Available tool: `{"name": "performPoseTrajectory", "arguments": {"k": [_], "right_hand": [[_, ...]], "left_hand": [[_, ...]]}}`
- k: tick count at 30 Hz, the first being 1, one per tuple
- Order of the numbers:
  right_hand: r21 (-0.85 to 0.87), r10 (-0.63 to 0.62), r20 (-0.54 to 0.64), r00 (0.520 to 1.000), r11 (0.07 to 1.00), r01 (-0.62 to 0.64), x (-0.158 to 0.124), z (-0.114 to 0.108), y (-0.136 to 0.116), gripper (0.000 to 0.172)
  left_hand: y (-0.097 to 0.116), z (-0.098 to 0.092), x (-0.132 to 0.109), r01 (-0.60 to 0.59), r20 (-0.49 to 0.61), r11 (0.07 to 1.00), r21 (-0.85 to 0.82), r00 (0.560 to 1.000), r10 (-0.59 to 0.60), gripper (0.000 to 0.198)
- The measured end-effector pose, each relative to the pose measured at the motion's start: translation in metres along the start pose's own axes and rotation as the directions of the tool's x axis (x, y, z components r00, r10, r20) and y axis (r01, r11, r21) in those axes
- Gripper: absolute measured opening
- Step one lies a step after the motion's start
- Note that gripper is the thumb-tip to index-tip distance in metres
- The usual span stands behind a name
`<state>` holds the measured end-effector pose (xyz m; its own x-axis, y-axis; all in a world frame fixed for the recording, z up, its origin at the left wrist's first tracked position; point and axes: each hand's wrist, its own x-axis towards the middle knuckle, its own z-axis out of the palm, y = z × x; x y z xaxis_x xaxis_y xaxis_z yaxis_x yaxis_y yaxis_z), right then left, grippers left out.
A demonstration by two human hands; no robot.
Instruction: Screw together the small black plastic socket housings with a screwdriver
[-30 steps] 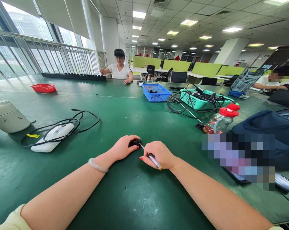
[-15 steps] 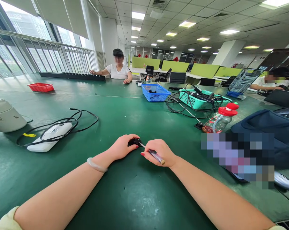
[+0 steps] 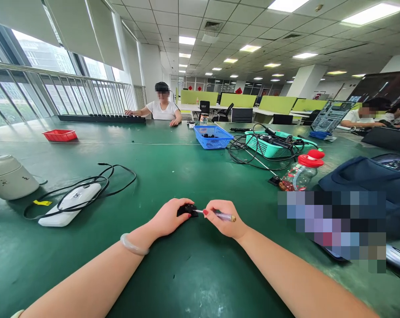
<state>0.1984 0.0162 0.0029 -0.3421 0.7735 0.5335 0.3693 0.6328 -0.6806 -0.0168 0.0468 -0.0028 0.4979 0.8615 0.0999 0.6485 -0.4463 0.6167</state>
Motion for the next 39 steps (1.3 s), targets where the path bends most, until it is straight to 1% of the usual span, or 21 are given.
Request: {"name": "performPoseTrajectory", "arguments": {"k": [2,4,5,7,9,10,12,14,15,16,18,21,25,28,29,31,32,34,36,37,39], "right_hand": [[0.096,0.101,-0.017,0.995,0.990,-0.099,0.000,0.000,0.003,0.043],[0.157,0.170,-0.016,0.985,0.974,-0.165,0.000,-0.001,0.006,0.045],[0.167,0.194,-0.012,0.981,0.968,-0.189,0.000,-0.001,0.006,0.045],[0.149,0.184,-0.012,0.983,0.972,-0.180,0.000,-0.002,0.004,0.044],[0.050,0.123,0.008,0.992,0.991,-0.124,-0.001,-0.001,-0.001,0.041],[-0.031,0.063,0.035,0.997,0.998,-0.062,-0.001,-0.001,-0.005,0.039],[-0.222,-0.104,0.132,0.986,0.966,0.131,-0.001,0.002,-0.011,0.036],[-0.376,-0.280,0.247,0.928,0.854,0.358,-0.002,0.006,-0.014,0.033],[-0.425,-0.348,0.289,0.892,0.788,0.446,-0.002,0.007,-0.014,0.032],[-0.458,-0.399,0.311,0.862,0.732,0.504,-0.002,0.009,-0.013,0.032],[-0.484,-0.457,0.309,0.834,0.679,0.552,-0.002,0.010,-0.010,0.032],[-0.488,-0.483,0.275,0.831,0.675,0.553,-0.001,0.009,-0.007,0.033],[-0.521,-0.498,0.284,0.819,0.637,0.568,0.000,0.008,-0.006,0.034],[-0.600,-0.499,0.240,0.833,0.598,0.531,0.004,0.005,-0.003,0.032],[-0.626,-0.494,0.195,0.847,0.602,0.496,0.005,0.004,-0.002,0.031],[-0.617,-0.455,0.077,0.887,0.677,0.401,0.006,0.000,0.000,0.027],[-0.565,-0.418,0.019,0.908,0.745,0.355,0.005,-0.002,0.001,0.024],[-0.414,-0.323,-0.053,0.945,0.868,0.273,0.002,-0.003,-0.001,0.019],[-0.277,-0.239,-0.075,0.968,0.938,0.210,-0.002,-0.001,-0.004,0.020],[-0.230,-0.213,-0.072,0.974,0.954,0.192,-0.004,0.001,-0.005,0.021],[-0.176,-0.205,-0.045,0.978,0.965,0.194,-0.006,0.004,-0.008,0.024]], "left_hand": [[0.001,0.000,0.000,-0.009,0.002,1.000,0.012,1.000,0.009,0.036],[0.001,0.001,0.000,-0.021,0.003,1.000,0.023,1.000,0.021,0.037],[0.001,0.001,0.001,-0.028,0.004,0.999,0.026,1.000,0.028,0.037],[0.001,0.001,0.001,-0.036,0.006,0.999,0.030,0.999,0.036,0.037],[0.000,0.002,0.002,-0.039,0.004,0.999,0.029,0.999,0.039,0.036],[0.000,0.002,0.002,-0.039,0.002,0.999,0.029,0.999,0.039,0.036],[0.000,0.003,0.003,-0.034,-0.006,0.999,0.023,0.999,0.034,0.035],[-0.001,0.003,0.003,-0.028,-0.010,1.000,0.012,1.000,0.028,0.034],[-0.001,0.004,0.004,-0.027,-0.010,1.000,0.004,1.000,0.027,0.034],[-0.002,0.004,0.004,-0.026,-0.010,1.000,-0.005,1.000,0.026,0.034],[-0.003,0.004,0.004,-0.023,-0.011,0.999,-0.022,1.000,0.023,0.034],[-0.002,0.003,0.004,-0.006,-0.014,0.999,-0.049,1.000,0.005,0.035],[0.000,0.002,0.004,0.019,-0.007,0.997,-0.074,1.000,-0.020,0.035],[-0.001,0.003,0.004,-0.012,0.002,0.998,-0.063,1.000,0.012,0.035],[-0.001,0.003,0.004,-0.025,0.007,0.998,-0.050,1.000,0.026,0.035],[-0.001,0.004,0.003,-0.031,0.013,0.999,-0.018,0.999,0.032,0.037],[-0.001,0.004,0.003,-0.024,0.009,1.000,-0.006,1.000,0.024,0.038],[0.000,0.004,0.002,-0.014,0.006,1.000,0.008,1.000,0.014,0.040],[0.001,0.004,0.002,-0.015,0.003,1.000,0.013,1.000,0.015,0.041],[0.002,0.004,0.002,-0.019,0.004,1.000,0.016,1.000,0.019,0.040],[0.002,0.004,0.002,-0.023,0.006,0.999,0.023,1.000,0.023,0.040]]}}
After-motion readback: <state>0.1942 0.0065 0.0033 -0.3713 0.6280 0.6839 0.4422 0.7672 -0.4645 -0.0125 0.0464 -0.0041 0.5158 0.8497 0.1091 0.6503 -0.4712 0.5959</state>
